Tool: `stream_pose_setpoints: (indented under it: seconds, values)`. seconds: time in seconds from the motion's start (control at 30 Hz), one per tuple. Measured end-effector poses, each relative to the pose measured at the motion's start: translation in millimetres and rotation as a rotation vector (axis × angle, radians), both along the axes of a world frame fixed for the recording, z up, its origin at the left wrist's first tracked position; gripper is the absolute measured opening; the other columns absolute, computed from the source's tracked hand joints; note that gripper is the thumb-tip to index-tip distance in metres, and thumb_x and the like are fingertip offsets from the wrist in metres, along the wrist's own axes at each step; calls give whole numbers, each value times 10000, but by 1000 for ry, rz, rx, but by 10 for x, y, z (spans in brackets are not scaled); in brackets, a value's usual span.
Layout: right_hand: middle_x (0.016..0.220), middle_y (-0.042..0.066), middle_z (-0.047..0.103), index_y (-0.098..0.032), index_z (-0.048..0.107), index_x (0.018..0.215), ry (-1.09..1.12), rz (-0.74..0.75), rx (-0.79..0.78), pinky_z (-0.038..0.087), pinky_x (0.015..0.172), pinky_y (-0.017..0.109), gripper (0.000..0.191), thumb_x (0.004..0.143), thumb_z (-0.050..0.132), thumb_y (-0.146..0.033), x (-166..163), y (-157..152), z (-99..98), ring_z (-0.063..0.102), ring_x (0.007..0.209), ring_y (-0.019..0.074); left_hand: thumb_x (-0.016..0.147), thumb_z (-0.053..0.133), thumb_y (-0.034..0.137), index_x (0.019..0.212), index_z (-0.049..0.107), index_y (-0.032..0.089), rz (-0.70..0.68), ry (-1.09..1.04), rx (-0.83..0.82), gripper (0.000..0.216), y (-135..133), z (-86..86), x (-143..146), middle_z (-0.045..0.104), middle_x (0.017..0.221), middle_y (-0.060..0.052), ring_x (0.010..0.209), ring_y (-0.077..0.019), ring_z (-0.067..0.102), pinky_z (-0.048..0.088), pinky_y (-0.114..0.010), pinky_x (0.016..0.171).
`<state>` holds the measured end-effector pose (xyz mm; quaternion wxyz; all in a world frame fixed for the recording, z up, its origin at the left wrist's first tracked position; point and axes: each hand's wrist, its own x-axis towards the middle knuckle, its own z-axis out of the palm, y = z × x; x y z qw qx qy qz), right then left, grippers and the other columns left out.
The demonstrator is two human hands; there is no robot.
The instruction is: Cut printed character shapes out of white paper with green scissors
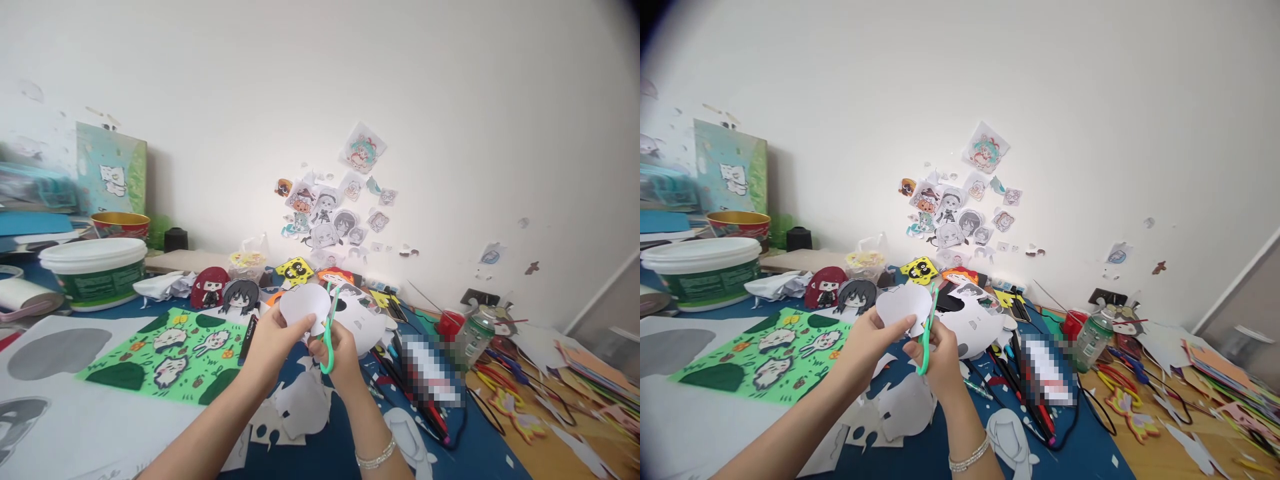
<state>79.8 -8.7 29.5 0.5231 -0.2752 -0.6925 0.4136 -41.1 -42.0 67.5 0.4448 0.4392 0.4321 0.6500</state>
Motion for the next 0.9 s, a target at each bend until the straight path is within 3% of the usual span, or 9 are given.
stream_pose_setpoints:
  seconds: [0.43, 0.67, 0.9]
  values:
    - [626, 8, 528, -153, 577, 926, 57, -44, -4, 383, 450, 233, 521, 649, 578, -593, -18, 24, -69, 448, 502, 124, 595, 688, 314, 996, 568, 155, -47, 29, -83, 448, -24, 5, 20, 649, 1016, -96, 917, -253, 595, 509, -294, 658]
    - [799, 87, 642, -141, 581, 974, 67, -82, 119, 479, 663, 307, 513, 710, 531, -577, -54, -52, -3, 581, 747, 229, 568, 679, 315, 940, 613, 155, 7, 100, -90, 410, -98, 93, 63, 677, 911, -78, 871, -266, 604, 492, -315, 660]
    - [828, 107, 664, -131, 590, 947, 71, -130, 127, 487, 714, 315, 510, 715, 525, -580, -75, -75, -7, 604, 833, 264, 548, 682, 322, 911, 621, 148, 11, 79, -98, 408, -98, 99, 77, 677, 910, -92, 869, -277, 604, 495, -320, 641]
